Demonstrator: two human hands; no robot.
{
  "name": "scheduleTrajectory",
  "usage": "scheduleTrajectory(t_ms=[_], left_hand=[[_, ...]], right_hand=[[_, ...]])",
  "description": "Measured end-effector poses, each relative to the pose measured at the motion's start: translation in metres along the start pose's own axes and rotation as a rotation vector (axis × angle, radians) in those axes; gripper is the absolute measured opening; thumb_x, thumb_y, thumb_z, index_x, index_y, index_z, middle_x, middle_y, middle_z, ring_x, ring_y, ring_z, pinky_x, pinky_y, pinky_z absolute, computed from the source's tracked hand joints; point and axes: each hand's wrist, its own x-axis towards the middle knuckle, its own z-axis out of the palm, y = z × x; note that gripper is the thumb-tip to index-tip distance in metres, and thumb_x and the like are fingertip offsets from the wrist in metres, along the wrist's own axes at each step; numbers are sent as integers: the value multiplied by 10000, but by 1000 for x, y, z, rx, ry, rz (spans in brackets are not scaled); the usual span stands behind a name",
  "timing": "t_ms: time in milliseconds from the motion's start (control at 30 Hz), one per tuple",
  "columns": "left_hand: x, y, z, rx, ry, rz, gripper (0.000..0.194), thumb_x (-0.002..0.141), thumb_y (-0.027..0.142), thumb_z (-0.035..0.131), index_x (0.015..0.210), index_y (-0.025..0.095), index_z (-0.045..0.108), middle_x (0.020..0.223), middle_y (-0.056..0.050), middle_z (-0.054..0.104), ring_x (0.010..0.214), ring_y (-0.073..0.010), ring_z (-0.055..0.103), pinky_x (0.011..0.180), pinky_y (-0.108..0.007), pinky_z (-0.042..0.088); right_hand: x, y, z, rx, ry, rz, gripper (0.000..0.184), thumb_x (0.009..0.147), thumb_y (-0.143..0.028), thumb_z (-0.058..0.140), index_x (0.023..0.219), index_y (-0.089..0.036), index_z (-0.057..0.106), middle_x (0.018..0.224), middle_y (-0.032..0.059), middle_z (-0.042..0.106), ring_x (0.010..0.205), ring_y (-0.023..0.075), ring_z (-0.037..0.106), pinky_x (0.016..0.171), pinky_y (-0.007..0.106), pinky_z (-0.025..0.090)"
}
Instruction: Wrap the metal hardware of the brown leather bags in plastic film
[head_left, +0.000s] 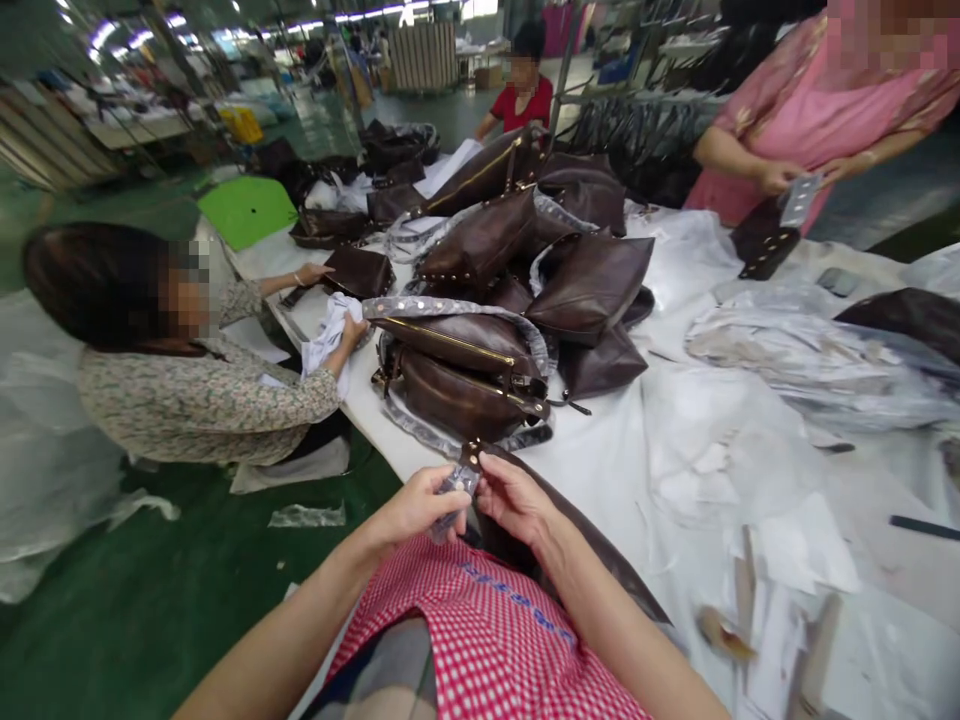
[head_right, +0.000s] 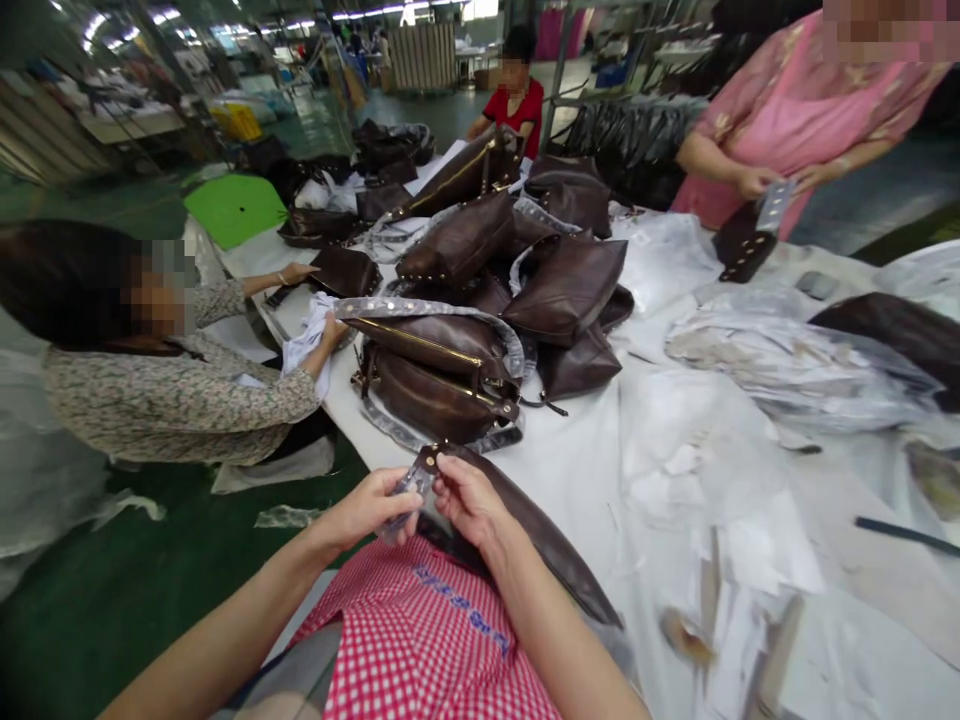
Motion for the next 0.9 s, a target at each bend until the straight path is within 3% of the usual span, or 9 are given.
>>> scheduleTrajectory(t_ms=[133,233,433,667,900], left_hand=[[-2,-15,-11,-77,-16,-2,289,749,397,649,849,142,558,620,-33,665,447,-95,557,436,-173,396],[-6,-24,-18,-110,-16,9,312,753,406,659,866,129,570,670,-59,687,488,-110,590,462,-185,418],[-10,-33,-22,-137,202,57,350,685,418,727,809,116,600,667,-50,692,556,-135,626,524,-212,469],[-7,-40,-23,-201,279,-24,404,664,468,729,819,109,628,693,-85,719,551,-168,660,470,-212,466],[-1,-42,-21,-246,279,-11,390,685,463,721,808,100,649,699,-90,714,541,-151,651,484,-209,469]], right_hand=[[15,7,8,4,-20,14,200,738,-278,757,753,-141,612,622,-11,625,438,56,492,364,146,353],[22,10,15,-58,-11,-66,270,626,-251,826,677,-144,584,567,-34,577,433,46,453,354,135,314],[31,18,19,-104,49,-185,363,511,-305,878,693,-149,605,559,-52,570,450,35,424,391,131,319],[35,35,21,-224,92,-329,358,537,-385,847,688,-161,612,564,-53,575,464,50,424,462,181,343],[30,45,19,-235,11,-216,342,541,-343,850,720,-168,618,552,-56,556,452,64,421,449,198,315]])
